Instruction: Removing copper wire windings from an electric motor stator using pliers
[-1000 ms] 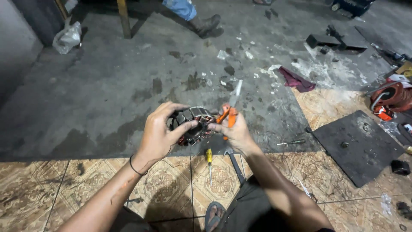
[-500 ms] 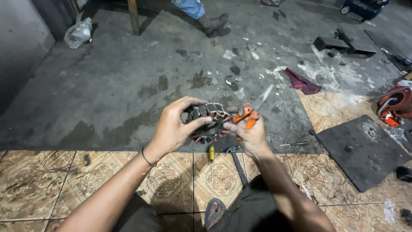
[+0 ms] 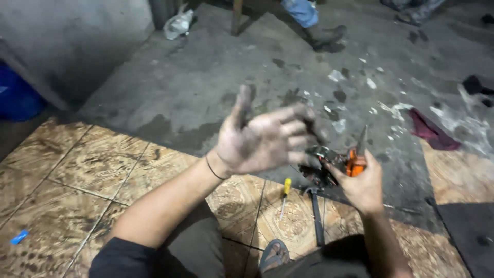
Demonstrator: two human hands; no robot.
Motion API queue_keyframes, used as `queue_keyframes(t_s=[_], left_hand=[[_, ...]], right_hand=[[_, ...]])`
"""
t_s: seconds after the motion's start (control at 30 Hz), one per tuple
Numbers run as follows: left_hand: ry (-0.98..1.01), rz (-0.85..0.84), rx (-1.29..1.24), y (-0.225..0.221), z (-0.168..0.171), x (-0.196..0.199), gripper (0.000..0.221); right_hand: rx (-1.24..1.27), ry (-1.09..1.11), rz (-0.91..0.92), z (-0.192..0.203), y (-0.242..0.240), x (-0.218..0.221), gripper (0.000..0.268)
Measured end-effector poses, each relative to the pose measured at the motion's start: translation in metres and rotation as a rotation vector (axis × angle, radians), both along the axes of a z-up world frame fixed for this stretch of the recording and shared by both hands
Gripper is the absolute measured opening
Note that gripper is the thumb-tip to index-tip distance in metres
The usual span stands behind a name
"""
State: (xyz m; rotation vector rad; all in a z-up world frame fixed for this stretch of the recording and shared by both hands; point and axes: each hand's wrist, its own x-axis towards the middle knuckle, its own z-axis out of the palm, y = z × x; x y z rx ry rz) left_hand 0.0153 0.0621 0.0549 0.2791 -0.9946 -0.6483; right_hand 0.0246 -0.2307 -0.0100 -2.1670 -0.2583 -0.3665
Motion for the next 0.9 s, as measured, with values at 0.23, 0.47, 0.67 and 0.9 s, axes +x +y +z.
queue_keyframes(t_s=[0.23,0.47,0.67,0.9], left_hand=[[0.076,-0.085,0.048,-0.011,-0.008,-0.016,0.099],[0.115,-0.133,0.039,-0.015,-0.004,-0.023,0.093],[0.064,0.034,0.086,-0.018,-0.004,-0.018,0.055],[0.127,0.505,0.248,-0.013,-0.006,-0.006,0.011]], right_hand=[[0.023,0.122,-0.039,-0.002,-0.006,-0.001,0.037],[0.027,0.145,0.009,-0.005,-0.006,-0.002,0.035],[-0.052,0.230,-0.057,-0.005,-0.005,0.004,0.039],[-0.060,0.138,-0.045,-0.045,-0.007,0.028,0.049]])
